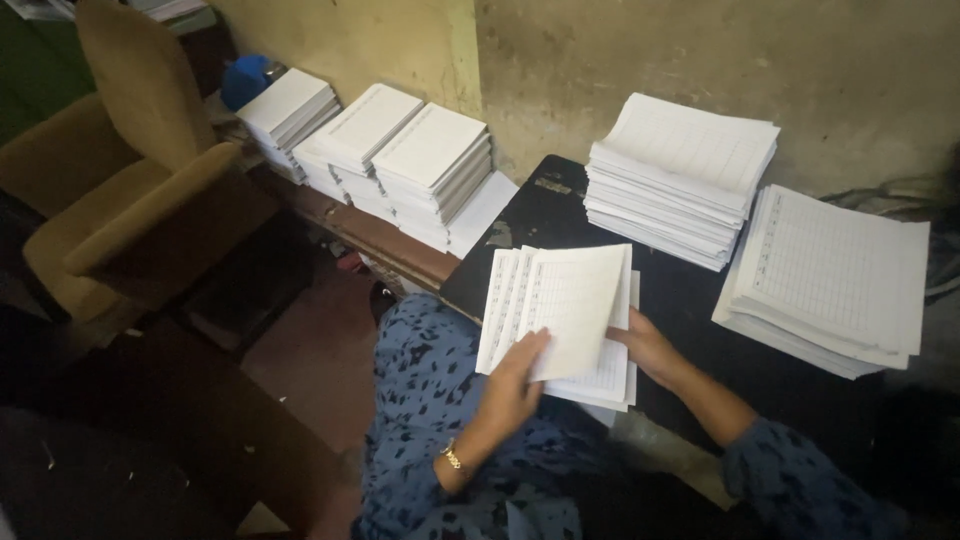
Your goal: Organizing and stacking printed sheets of paper into different piles on a work surface.
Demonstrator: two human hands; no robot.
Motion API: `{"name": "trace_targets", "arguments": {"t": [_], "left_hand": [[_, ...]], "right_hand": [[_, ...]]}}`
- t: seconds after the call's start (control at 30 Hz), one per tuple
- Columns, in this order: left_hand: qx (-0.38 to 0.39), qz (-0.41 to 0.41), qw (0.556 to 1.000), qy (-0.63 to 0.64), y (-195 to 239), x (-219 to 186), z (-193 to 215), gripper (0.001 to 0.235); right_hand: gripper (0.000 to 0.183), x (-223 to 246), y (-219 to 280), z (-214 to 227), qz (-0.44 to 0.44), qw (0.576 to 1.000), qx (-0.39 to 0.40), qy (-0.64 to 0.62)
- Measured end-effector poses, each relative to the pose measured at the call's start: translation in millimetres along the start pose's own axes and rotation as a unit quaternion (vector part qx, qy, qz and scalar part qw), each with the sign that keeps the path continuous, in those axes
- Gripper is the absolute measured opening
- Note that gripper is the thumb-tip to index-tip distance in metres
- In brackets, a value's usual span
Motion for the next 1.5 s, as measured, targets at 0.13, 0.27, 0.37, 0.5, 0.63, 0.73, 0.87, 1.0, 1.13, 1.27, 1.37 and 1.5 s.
{"name": "trace_targets", "arguments": {"t": [0.13,0.27,0.37,0.5,0.63,0.73,0.87,1.0,1.13,1.27,1.37,1.5], "left_hand": [[-0.083,0.051,0.993,0.067,-3.5,-4.0,14.7,0.05],[-0.162,-0.007,0.982,0.094,-13.5,-28.4,43.3,0.045],[-0.088,-0.062,0.994,-0.022,-2.2,4.7,11.4,0.049],[0.089,-0.082,0.964,-0.236,11.8,23.9,-32.2,0.082],[0.057,-0.054,0.979,-0.188,2.7,1.9,-14.5,0.07],[-0.028,-0.026,0.997,-0.069,-5.0,-6.5,7.8,0.055],[-0.05,-0.108,0.992,-0.033,-4.4,-25.6,13.3,0.06],[-0.03,-0.152,0.986,-0.055,6.0,-20.2,-6.9,0.039],[-0.025,-0.117,0.992,-0.034,6.6,-1.6,-14.0,0.013],[-0.05,-0.043,0.998,0.003,4.5,10.5,-5.3,0.012],[-0.066,-0.007,0.998,0.012,5.4,30.3,-8.2,0.01],[-0.083,0.039,0.995,0.024,2.7,40.8,-8.0,0.008]], "right_hand": [[0.059,10.4,0.1,27.2,0.045,0.994,-0.083,-0.049],[0.057,25.2,-14.4,79.2,0.033,0.984,-0.156,-0.083],[0.055,-27.3,-104.4,157.5,0.039,0.975,-0.165,-0.146],[0.05,-81.0,-169.3,205.2,0.034,0.967,-0.121,-0.222],[0.053,-26.7,-64.4,106.6,-0.008,0.969,-0.172,-0.174],[0.056,-18.8,-40.4,63.2,0.008,0.983,-0.148,-0.104],[0.07,-3.2,1.2,11.4,-0.05,0.998,-0.012,-0.047],[0.07,-13.8,-11.9,10.2,-0.052,0.998,0.019,-0.041],[0.074,2.5,3.1,3.6,-0.076,0.995,0.013,-0.062],[0.076,15.1,12.9,-4.2,-0.067,0.993,0.04,-0.086],[0.078,16.8,11.9,-5.3,-0.062,0.993,0.05,-0.089],[0.082,21.0,16.2,-7.0,-0.065,0.992,0.047,-0.1]]}}
Point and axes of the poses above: each hand's wrist, its own y-axis away from the middle knuckle, its own z-axis out of the back of the hand, x = y × z, the point moved 10 cm from there along -y, towards the middle knuckle, and after that the axes turned 13 degrees about -x, right-handed, at the moved point
